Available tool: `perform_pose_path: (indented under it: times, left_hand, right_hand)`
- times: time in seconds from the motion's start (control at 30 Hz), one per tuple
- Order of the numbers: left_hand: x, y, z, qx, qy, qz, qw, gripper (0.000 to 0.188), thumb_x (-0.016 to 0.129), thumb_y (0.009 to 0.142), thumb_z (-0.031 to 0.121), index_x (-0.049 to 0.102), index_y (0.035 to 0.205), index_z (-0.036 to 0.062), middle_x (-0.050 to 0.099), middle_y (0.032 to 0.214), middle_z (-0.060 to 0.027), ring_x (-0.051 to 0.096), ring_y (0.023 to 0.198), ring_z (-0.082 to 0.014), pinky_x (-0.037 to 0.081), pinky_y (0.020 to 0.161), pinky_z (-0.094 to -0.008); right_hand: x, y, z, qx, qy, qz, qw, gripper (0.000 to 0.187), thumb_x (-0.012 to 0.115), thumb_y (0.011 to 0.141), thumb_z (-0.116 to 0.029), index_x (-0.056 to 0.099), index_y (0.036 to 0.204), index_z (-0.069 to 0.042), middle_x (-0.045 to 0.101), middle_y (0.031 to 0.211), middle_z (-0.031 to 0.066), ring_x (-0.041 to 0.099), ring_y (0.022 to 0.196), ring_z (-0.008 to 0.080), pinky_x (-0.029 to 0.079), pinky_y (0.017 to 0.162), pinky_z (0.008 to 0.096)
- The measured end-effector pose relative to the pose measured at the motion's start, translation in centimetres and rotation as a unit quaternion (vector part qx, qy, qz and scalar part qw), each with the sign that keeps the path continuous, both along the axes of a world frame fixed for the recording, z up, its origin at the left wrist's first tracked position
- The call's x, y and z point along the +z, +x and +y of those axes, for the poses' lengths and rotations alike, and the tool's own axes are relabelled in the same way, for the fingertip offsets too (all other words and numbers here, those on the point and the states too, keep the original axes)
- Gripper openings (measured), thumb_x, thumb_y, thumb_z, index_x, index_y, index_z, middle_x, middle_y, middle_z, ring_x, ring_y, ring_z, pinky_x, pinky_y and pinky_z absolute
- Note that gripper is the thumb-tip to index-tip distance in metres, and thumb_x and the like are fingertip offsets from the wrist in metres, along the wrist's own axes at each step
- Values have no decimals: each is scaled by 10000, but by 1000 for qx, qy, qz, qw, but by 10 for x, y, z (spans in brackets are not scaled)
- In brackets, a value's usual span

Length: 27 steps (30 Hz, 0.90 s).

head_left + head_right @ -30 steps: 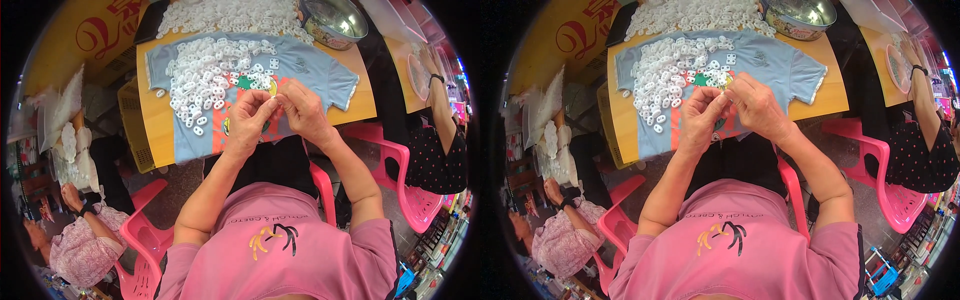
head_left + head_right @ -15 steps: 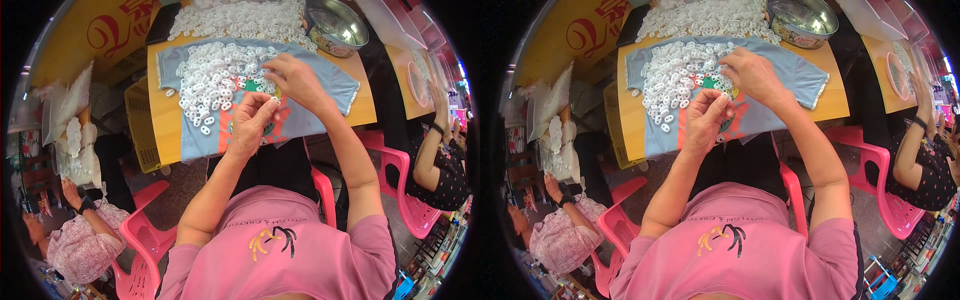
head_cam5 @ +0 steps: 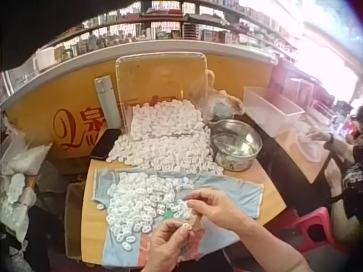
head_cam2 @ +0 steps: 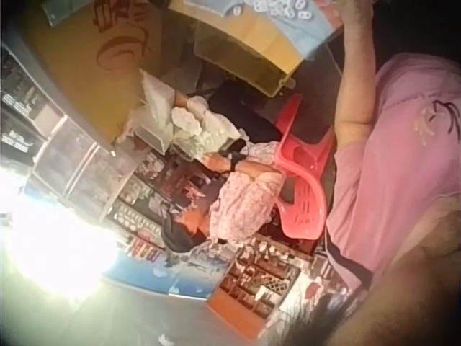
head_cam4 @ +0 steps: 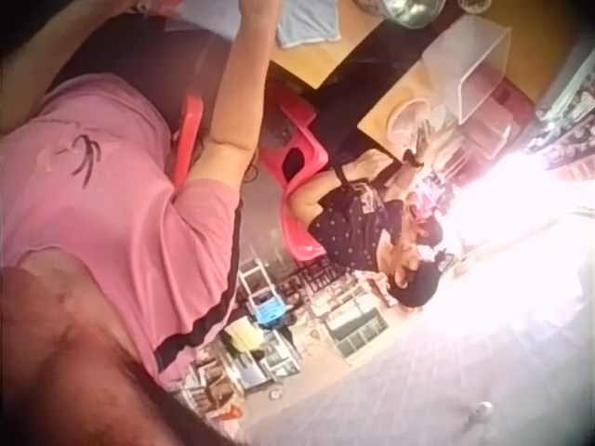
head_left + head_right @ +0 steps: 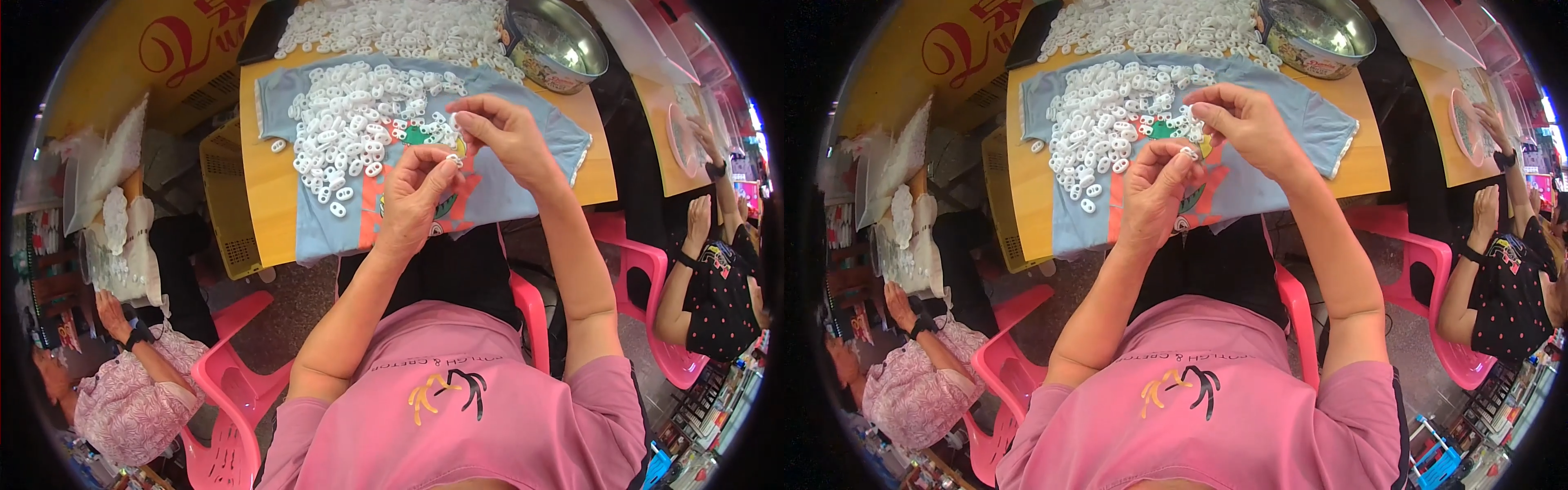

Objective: Inspecting and sorting small white plastic buttons on a workbench.

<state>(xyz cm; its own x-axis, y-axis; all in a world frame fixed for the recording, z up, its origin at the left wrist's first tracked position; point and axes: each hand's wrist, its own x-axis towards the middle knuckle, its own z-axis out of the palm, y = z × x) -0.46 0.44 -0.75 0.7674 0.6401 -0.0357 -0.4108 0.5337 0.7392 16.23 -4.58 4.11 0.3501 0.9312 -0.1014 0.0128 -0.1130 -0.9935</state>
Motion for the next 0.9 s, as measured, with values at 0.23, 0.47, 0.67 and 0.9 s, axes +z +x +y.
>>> perform_pose_path:
  times: [0.23, 0.47, 0.67, 0.9]
  left_hand:
    - [-2, 2, 2, 2, -20, -31, 999, 143, 625, 935, 97, 570, 1044, 24, 612, 1035, -57, 606, 836, -117, 489, 755, -252]
    - [-4, 3, 1, 19, -10, -45, 999, 134, 605, 940, 67, 567, 1057, 14, 607, 1083, -77, 625, 860, -135, 503, 775, -274]
    - [-4, 2, 2, 18, -21, -51, 998, 131, 600, 942, 62, 567, 1058, 13, 614, 1078, -81, 629, 866, -143, 511, 786, -279]
    - [-6, 2, 3, 27, -20, -44, 998, 125, 599, 945, 68, 566, 1051, 11, 644, 1037, -98, 638, 886, -152, 523, 806, -284]
  right_hand:
    - [0, -13, -26, -38, 3, 171, 985, 241, 616, 945, -167, 630, 1118, 0, 615, 831, 21, 590, 716, 89, 499, 670, 232]
    - [-10, -22, -32, -70, 56, 140, 986, 219, 626, 936, -140, 632, 1095, 10, 636, 842, 33, 606, 740, 98, 513, 667, 239]
    - [-14, -29, -38, -79, 87, -46, 992, 197, 627, 919, -47, 637, 1099, 35, 650, 908, 49, 625, 794, 100, 521, 683, 230]
    - [-15, -37, -43, -82, 141, -142, 976, 147, 629, 903, 2, 646, 1048, 24, 624, 994, 78, 648, 811, 129, 538, 674, 242]
